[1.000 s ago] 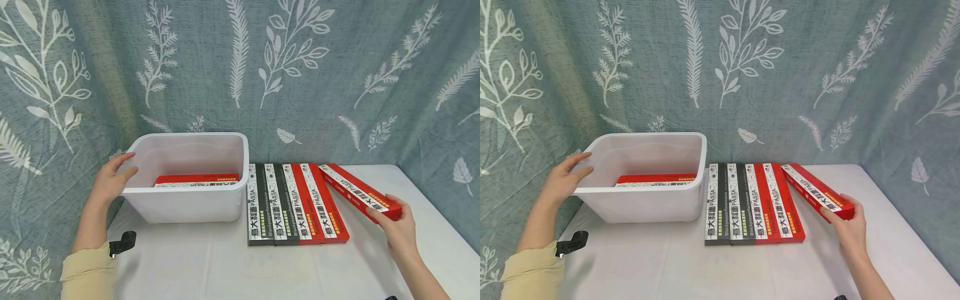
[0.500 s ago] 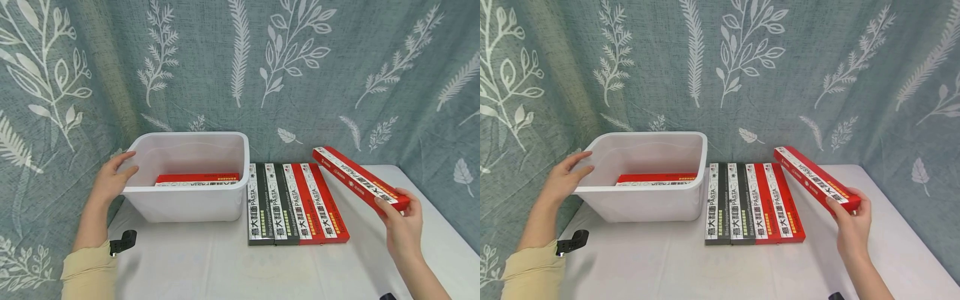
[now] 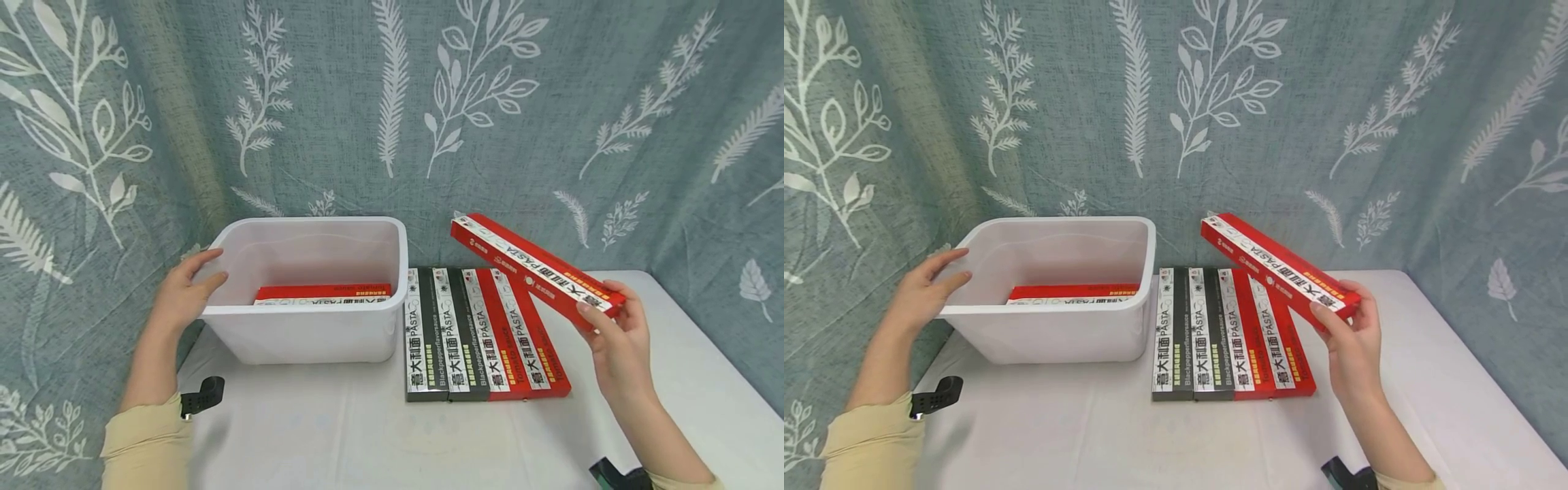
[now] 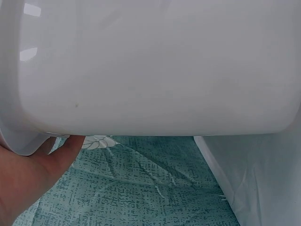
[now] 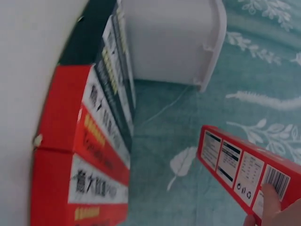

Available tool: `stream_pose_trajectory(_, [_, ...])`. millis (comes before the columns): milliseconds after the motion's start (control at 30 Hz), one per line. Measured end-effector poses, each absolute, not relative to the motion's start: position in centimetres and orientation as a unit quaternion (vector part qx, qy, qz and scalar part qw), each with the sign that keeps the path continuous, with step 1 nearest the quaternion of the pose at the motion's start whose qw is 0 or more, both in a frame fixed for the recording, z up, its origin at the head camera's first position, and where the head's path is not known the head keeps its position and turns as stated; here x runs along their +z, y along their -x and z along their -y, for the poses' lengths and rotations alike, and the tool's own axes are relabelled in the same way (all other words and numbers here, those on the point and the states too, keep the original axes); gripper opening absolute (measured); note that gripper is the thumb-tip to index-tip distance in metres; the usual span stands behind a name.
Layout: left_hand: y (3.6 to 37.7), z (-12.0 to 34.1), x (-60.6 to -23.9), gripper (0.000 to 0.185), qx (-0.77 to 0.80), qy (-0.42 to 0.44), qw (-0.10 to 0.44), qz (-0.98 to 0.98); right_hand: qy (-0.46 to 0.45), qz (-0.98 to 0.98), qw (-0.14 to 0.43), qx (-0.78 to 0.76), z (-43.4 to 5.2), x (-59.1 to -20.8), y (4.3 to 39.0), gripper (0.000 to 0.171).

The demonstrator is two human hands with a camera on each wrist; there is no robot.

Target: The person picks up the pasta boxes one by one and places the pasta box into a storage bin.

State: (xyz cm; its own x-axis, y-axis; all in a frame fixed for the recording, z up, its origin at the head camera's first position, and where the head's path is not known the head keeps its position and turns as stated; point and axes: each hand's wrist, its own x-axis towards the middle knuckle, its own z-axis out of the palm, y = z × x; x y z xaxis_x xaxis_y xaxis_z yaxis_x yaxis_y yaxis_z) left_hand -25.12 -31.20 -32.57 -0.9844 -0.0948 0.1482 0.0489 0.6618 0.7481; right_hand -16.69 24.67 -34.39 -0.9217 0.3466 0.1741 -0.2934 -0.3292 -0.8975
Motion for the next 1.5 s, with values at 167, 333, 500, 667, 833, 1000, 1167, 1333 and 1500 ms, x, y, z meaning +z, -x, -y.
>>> stream_pose_trajectory(167, [25.0,31.1,-32.6,0.055,-0.41,-0.015,0.09,0.907,0.008,0.545,0.181,0.818,-23.0,-33.7,17.1,0.043])
stream_pose_trajectory(333, [25.0,31.1,-32.6,0.055,-0.407,-0.016,0.091,0.909,-0.001,0.554,0.165,0.816,-21.5,-33.0,17.5,0.042])
stream_pose_trajectory(500, [25.1,31.2,-32.6,0.056,-0.407,-0.016,0.089,0.909,-0.02,0.556,0.143,0.818,-20.0,-32.4,18.0,0.043])
stream_pose_trajectory(667, [25.1,31.3,-32.6,0.056,-0.409,-0.015,0.09,0.908,-0.043,0.564,0.116,0.817,-18.5,-31.8,18.9,0.044])
stream_pose_trajectory(833, [25.1,31.4,-32.6,0.056,-0.407,-0.015,0.09,0.909,-0.08,0.573,0.089,0.811,-16.7,-31.0,20.2,0.048])
stream_pose_trajectory(1000, [25.2,31.3,-32.6,0.055,-0.406,-0.015,0.09,0.909,-0.109,0.604,0.061,0.787,-14.7,-30.6,21.6,0.054])
stream_pose_trajectory(1167, [25.2,31.2,-32.6,0.055,-0.406,-0.013,0.092,0.909,-0.132,0.623,0.04,0.77,-12.5,-29.9,23.0,0.056])
stream_pose_trajectory(1333, [25.2,31.3,-32.7,0.055,-0.408,-0.01,0.095,0.908,-0.143,0.627,0.016,0.766,-10.5,-29.5,24.3,0.057])
stream_pose_trajectory(1500, [25.2,31.3,-32.7,0.054,-0.406,-0.003,0.101,0.908,-0.154,0.636,-0.008,0.756,-8.7,-29.4,25.2,0.058])
